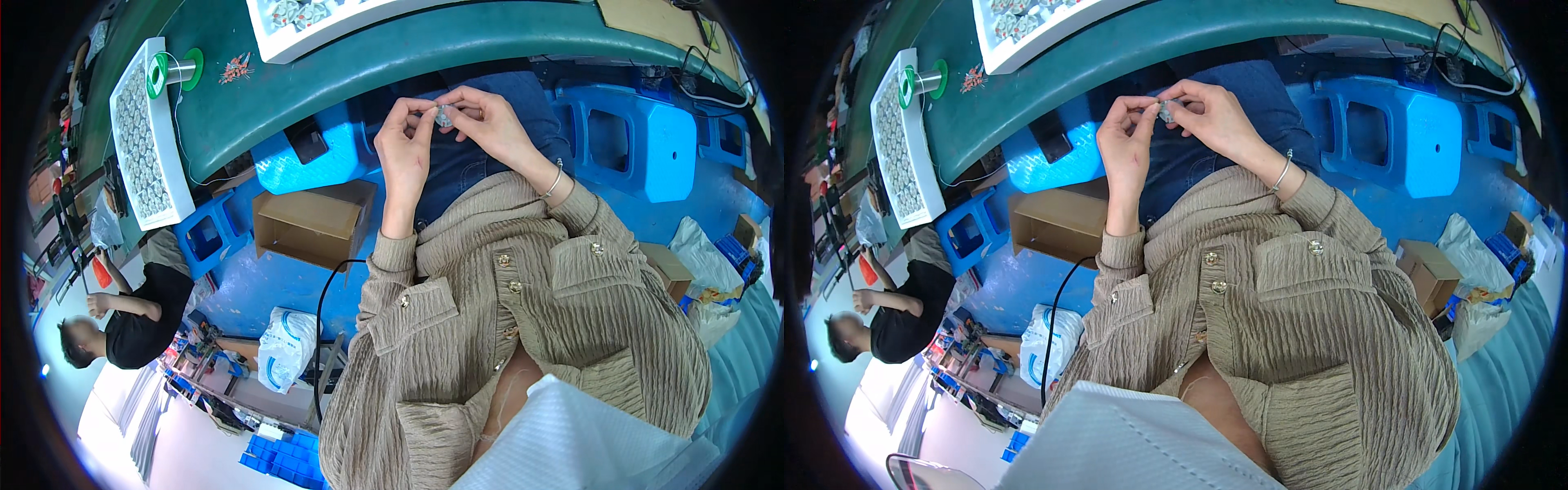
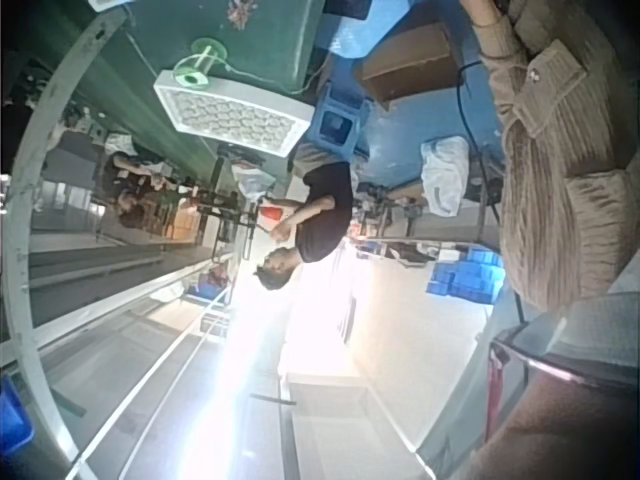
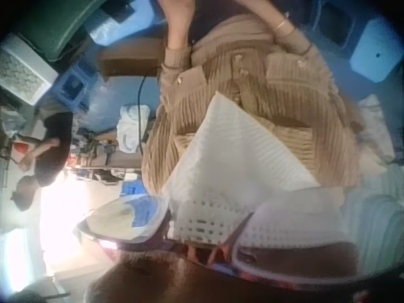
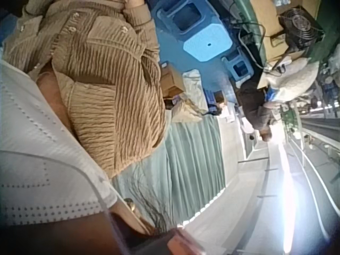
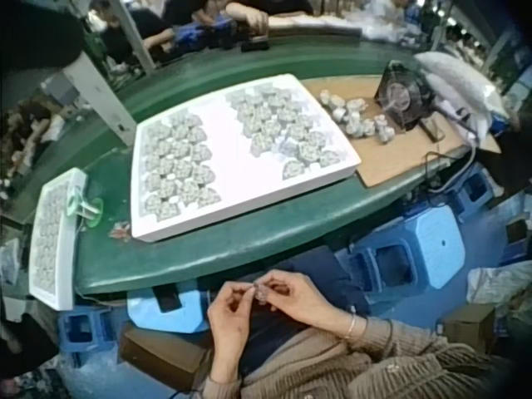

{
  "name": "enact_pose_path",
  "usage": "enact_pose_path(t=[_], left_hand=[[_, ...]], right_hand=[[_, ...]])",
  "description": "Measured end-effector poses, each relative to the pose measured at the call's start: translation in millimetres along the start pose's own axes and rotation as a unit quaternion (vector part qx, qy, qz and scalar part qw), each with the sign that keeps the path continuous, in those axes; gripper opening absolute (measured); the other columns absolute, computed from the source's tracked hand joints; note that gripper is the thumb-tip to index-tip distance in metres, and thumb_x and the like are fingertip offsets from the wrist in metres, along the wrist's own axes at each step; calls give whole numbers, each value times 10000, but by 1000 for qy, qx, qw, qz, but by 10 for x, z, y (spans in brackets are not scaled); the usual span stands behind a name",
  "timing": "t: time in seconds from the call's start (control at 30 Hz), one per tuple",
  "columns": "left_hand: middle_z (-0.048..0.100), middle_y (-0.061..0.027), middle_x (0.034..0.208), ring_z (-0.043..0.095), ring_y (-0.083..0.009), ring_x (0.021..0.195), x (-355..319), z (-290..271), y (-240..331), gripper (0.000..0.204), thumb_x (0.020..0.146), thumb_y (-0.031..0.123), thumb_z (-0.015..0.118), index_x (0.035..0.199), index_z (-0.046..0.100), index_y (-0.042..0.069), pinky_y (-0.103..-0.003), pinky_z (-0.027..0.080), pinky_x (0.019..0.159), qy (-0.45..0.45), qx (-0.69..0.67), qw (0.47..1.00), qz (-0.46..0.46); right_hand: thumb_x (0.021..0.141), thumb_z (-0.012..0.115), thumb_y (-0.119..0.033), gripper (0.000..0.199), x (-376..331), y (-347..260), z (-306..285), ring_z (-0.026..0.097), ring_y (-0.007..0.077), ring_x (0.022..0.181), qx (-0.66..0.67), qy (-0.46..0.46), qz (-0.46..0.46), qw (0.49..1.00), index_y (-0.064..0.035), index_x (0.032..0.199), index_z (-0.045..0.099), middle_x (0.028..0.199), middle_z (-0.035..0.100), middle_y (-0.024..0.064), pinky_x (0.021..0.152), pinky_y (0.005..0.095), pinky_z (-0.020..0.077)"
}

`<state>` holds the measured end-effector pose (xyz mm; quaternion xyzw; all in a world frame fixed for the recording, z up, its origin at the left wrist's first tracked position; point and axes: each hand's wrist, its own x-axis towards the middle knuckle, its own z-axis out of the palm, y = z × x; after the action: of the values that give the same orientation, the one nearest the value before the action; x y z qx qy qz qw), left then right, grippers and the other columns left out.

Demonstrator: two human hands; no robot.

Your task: The person assembles small electrical components by picking round housings, inserting small wire components into each housing by hand, and placing the assembled pieces back into a tray.

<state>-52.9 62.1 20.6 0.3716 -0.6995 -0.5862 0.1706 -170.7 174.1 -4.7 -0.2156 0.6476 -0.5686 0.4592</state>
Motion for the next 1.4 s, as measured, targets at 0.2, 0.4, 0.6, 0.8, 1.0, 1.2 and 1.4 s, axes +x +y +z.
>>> enact_pose_path(t=[0.2, 0.4, 0.6, 0.8, 1.0, 1.2, 1.4], left_hand=[[685, -30, 784, 533, -58, 623, -32, 18, 120, 27, 914, -27, 672, 931, 680, -8, -204, 415, 556, -29, 93, 995, -24], [674, -40, 792, 534, -63, 627, 3, 92, -90, 58, 914, -23, 681, 971, 688, -15, -193, 430, 540, 0, -30, 999, -31], [680, -56, 801, 541, -69, 627, 20, 87, -155, 43, 920, -25, 679, 963, 678, -19, -185, 434, 539, -6, -108, 992, -65], [681, -57, 803, 542, -69, 628, 25, 79, -141, 34, 926, -22, 680, 959, 675, -19, -179, 430, 537, -10, -138, 986, -91], [695, -63, 799, 530, -55, 605, 23, 80, -136, 22, 934, -24, 662, 930, 679, -12, -173, 424, 516, -24, -163, 983, -81], [676, -49, 848, 540, -82, 649, 12, 52, -122, 35, 918, -23, 685, 952, 696, -18, -191, 439, 546, -38, -154, 981, -113], [655, -49, 942, 554, -137, 707, -74, 116, -134, 92, 882, -36, 698, 966, 713, 0, -247, 453, 595, 31, 109, 984, 139]], right_hand=[[982, 642, -77, 185, -16, -43, 33, 664, 77, 770, -2, 37, -12, 999, -6, 1142, 701, 931, 720, 49, 643, 201, 533], [975, 659, -85, 174, 11, -10, 33, 603, 48, 697, -51, 43, -24, 997, -11, 1123, 715, 862, 707, 29, 631, 196, 521], [972, 666, -87, 170, 7, -22, 24, 566, 38, 666, -81, 45, -38, 995, -16, 1117, 719, 848, 698, 21, 625, 195, 513], [971, 667, -87, 173, 8, -24, 28, 558, 37, 663, -99, 47, -38, 993, -18, 1121, 718, 854, 695, 20, 621, 197, 511], [972, 667, -91, 173, 17, -5, 5, 601, 50, 706, -96, 41, -35, 994, -23, 1123, 718, 882, 707, 28, 627, 198, 518], [974, 661, -90, 172, 32, 3, -8, 652, 76, 770, -43, 34, -14, 998, -23, 1122, 719, 930, 725, 42, 630, 201, 531], [976, 644, -87, 172, 67, 34, -44, 684, 107, 768, 84, 7, -8, 996, -14, 1114, 718, 928, 737, 72, 606, 204, 539]])
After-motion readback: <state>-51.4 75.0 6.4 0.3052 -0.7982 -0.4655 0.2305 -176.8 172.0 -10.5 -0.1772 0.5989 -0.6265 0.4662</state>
